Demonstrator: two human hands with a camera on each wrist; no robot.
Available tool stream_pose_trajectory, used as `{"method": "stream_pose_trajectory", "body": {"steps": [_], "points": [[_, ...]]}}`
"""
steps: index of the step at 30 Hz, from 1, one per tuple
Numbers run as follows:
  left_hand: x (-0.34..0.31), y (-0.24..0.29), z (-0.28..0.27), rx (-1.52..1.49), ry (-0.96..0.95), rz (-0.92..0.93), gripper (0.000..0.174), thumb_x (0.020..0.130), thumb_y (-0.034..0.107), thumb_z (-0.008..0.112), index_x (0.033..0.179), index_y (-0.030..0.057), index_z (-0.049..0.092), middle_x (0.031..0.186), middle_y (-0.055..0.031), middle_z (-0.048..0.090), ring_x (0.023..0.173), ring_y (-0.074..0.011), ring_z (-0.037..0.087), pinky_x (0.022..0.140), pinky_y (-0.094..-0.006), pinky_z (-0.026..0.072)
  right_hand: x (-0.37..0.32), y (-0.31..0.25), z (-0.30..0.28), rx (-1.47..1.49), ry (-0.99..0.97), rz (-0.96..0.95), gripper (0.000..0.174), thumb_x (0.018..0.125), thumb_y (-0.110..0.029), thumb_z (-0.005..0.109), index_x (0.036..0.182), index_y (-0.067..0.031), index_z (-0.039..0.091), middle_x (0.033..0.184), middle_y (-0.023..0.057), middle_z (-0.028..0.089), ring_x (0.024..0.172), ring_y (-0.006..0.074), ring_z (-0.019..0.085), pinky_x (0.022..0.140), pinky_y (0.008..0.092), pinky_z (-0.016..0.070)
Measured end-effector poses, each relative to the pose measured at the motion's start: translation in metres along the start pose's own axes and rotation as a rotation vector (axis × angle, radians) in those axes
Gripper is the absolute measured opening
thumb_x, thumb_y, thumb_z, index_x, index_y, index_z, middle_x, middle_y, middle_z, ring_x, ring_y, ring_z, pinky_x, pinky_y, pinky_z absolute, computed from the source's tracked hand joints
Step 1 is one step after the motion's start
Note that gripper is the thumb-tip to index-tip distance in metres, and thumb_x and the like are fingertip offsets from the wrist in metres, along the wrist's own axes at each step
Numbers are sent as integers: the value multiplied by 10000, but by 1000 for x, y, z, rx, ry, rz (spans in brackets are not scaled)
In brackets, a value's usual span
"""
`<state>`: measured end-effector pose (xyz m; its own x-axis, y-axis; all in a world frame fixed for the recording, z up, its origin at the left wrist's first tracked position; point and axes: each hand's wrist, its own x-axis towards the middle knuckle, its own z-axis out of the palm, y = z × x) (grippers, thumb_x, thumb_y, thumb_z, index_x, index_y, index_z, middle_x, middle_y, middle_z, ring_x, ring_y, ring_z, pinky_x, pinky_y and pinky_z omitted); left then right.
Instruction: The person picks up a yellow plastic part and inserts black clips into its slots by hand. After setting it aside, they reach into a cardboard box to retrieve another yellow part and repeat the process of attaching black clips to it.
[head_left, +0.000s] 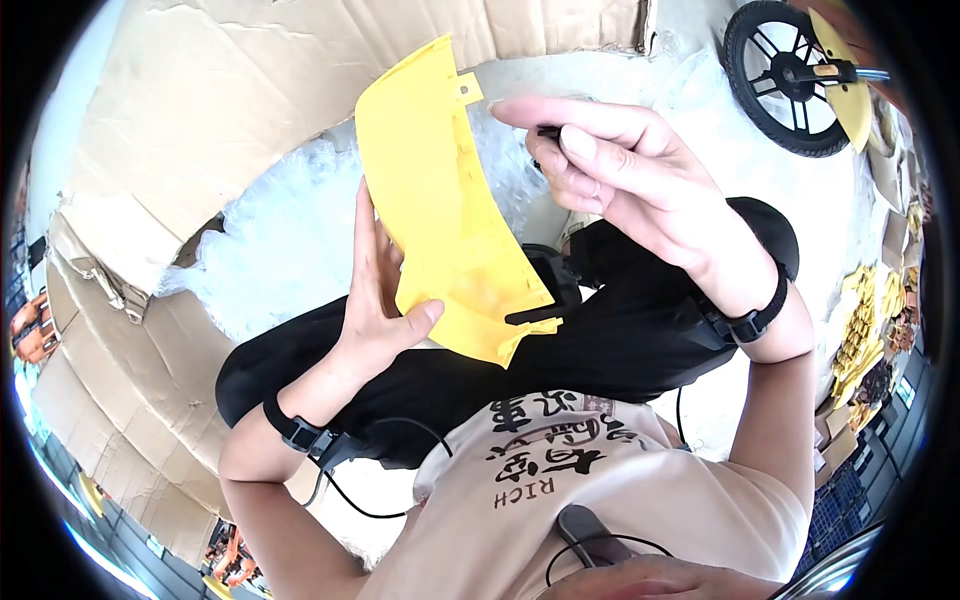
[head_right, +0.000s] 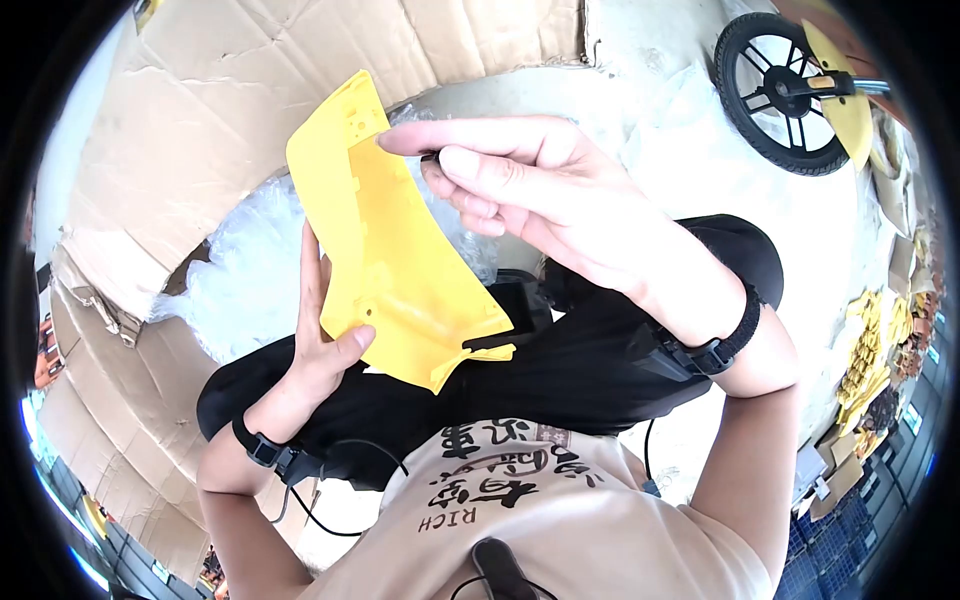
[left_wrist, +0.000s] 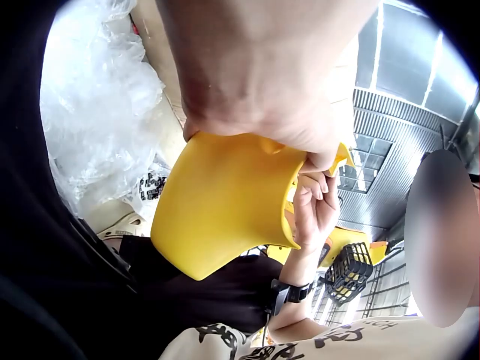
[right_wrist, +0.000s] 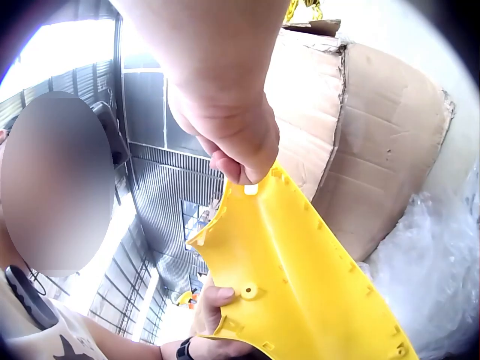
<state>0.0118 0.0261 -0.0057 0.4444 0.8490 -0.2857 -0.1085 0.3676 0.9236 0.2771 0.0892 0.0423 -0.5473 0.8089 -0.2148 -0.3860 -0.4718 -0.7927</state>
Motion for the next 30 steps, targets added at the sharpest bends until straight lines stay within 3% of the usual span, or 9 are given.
{"method": "stream_pose_trajectory", "body": {"steps": [9, 14, 24, 30], "points": [[1, -2, -2, 69, -15, 46, 1166, 748, 181, 673, 1540, 120, -180, 1599, -172, 101, 1474, -293, 188, 1172, -424, 223, 0, 1, -10, 47, 134, -31, 425, 997, -148, 542, 1371, 50, 508, 950, 32, 577, 717, 74, 393, 653, 209, 359], [4, 1, 0, 157, -43, 94, 1202, 660, 123, 627, 1536, 134, -196, 1599, -162, 97, 1474, -288, 190, 1171, -440, 243, -1, -2, -16, 137, 130, 73, 360, 926, -136, 676, 1254, 6, 632, 951, 20, 657, 708, 60, 418, 647, 194, 385], [9, 2, 0, 113, -63, 68, 1217, 614, 74, 593, 1537, 144, -198, 1595, -164, 104, 1472, -287, 205, 1175, -439, 246, 0, -1, -15, 118, 238, 68, 300, 944, -123, 643, 1207, 22, 647, 968, 61, 684, 631, 63, 399, 581, 192, 361], [9, 3, 0, 133, -73, 44, 1225, 603, 70, 588, 1535, 143, -205, 1594, -171, 116, 1468, -287, 217, 1176, -432, 241, -3, -2, -18, 92, 212, 68, 239, 957, -149, 633, 1128, 14, 673, 887, 44, 653, 628, 48, 398, 570, 191, 343]]}}
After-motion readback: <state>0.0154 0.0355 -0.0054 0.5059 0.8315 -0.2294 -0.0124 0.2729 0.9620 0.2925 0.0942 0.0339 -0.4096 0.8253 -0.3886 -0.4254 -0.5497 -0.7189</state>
